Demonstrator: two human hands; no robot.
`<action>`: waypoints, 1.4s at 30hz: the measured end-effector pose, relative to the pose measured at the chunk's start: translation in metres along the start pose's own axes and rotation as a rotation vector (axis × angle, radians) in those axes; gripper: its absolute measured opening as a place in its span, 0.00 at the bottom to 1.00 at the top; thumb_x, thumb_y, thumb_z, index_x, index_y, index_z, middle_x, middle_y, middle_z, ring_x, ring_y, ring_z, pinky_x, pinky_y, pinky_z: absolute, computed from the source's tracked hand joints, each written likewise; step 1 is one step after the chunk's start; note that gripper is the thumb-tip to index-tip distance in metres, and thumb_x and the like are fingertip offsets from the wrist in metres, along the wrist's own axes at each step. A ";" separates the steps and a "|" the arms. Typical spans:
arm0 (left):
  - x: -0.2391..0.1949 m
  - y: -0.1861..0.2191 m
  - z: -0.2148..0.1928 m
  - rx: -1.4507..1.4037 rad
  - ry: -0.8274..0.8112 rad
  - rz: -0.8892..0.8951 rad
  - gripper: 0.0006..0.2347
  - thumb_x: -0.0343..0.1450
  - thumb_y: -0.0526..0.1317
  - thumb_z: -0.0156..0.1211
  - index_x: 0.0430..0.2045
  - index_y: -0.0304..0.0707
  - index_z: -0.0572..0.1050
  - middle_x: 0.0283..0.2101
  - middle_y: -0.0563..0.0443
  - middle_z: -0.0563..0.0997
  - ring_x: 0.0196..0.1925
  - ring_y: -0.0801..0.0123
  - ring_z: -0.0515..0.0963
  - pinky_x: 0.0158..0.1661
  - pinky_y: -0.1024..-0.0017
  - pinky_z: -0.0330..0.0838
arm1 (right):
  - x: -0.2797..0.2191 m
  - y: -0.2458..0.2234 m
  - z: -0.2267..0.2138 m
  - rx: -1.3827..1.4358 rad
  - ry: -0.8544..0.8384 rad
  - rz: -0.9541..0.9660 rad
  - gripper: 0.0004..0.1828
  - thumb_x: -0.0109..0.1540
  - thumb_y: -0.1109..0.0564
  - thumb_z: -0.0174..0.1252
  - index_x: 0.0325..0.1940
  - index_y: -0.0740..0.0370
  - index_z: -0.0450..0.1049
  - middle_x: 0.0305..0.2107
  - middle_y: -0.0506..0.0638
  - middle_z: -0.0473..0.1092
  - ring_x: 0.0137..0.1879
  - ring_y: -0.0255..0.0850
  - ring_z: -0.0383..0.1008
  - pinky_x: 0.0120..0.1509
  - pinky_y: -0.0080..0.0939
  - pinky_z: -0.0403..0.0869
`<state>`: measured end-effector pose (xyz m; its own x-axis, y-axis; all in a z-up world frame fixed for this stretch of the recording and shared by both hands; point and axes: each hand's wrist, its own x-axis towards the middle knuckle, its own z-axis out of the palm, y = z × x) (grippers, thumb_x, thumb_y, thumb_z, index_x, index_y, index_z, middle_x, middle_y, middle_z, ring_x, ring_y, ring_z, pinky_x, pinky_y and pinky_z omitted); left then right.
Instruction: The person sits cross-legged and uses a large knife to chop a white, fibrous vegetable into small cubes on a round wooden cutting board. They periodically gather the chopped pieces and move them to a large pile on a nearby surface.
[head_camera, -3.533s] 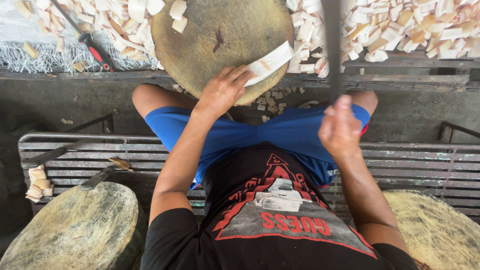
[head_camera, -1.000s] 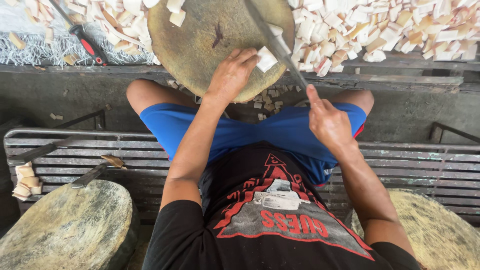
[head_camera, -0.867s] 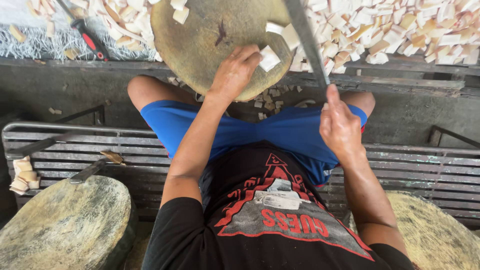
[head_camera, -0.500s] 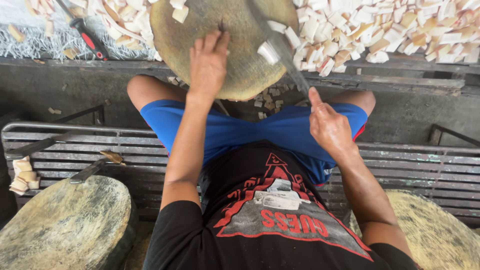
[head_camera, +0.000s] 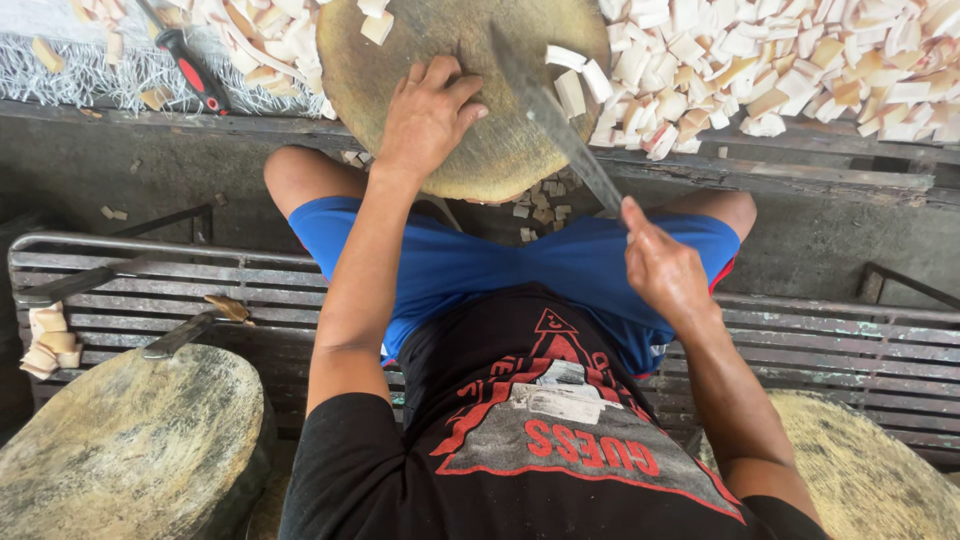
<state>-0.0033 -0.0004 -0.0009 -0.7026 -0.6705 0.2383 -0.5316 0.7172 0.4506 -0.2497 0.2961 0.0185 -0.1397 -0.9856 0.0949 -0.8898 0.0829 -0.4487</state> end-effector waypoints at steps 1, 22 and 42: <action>0.004 0.000 0.003 -0.014 -0.014 -0.032 0.11 0.70 0.42 0.72 0.43 0.42 0.82 0.47 0.49 0.77 0.51 0.53 0.76 0.53 0.56 0.73 | 0.004 0.008 0.003 -0.037 0.011 0.005 0.34 0.62 0.67 0.60 0.73 0.59 0.65 0.28 0.59 0.74 0.28 0.57 0.74 0.33 0.54 0.73; 0.010 0.017 0.032 0.398 -0.199 0.176 0.11 0.74 0.33 0.58 0.48 0.33 0.81 0.53 0.42 0.79 0.49 0.56 0.77 0.50 0.58 0.74 | 0.024 0.033 -0.004 0.152 0.248 0.338 0.30 0.70 0.67 0.54 0.78 0.65 0.62 0.25 0.55 0.74 0.29 0.43 0.77 0.38 0.43 0.75; 0.019 0.080 0.020 0.650 -0.549 0.699 0.09 0.64 0.39 0.61 0.29 0.34 0.84 0.40 0.36 0.84 0.46 0.47 0.82 0.46 0.53 0.75 | 0.045 0.009 0.013 0.433 0.198 0.330 0.31 0.70 0.67 0.50 0.79 0.61 0.60 0.28 0.53 0.75 0.32 0.36 0.76 0.40 0.39 0.77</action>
<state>-0.0688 0.0480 0.0227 -0.9746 -0.0177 -0.2233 0.0307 0.9769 -0.2113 -0.2581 0.2505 0.0078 -0.4951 -0.8682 0.0338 -0.5325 0.2725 -0.8014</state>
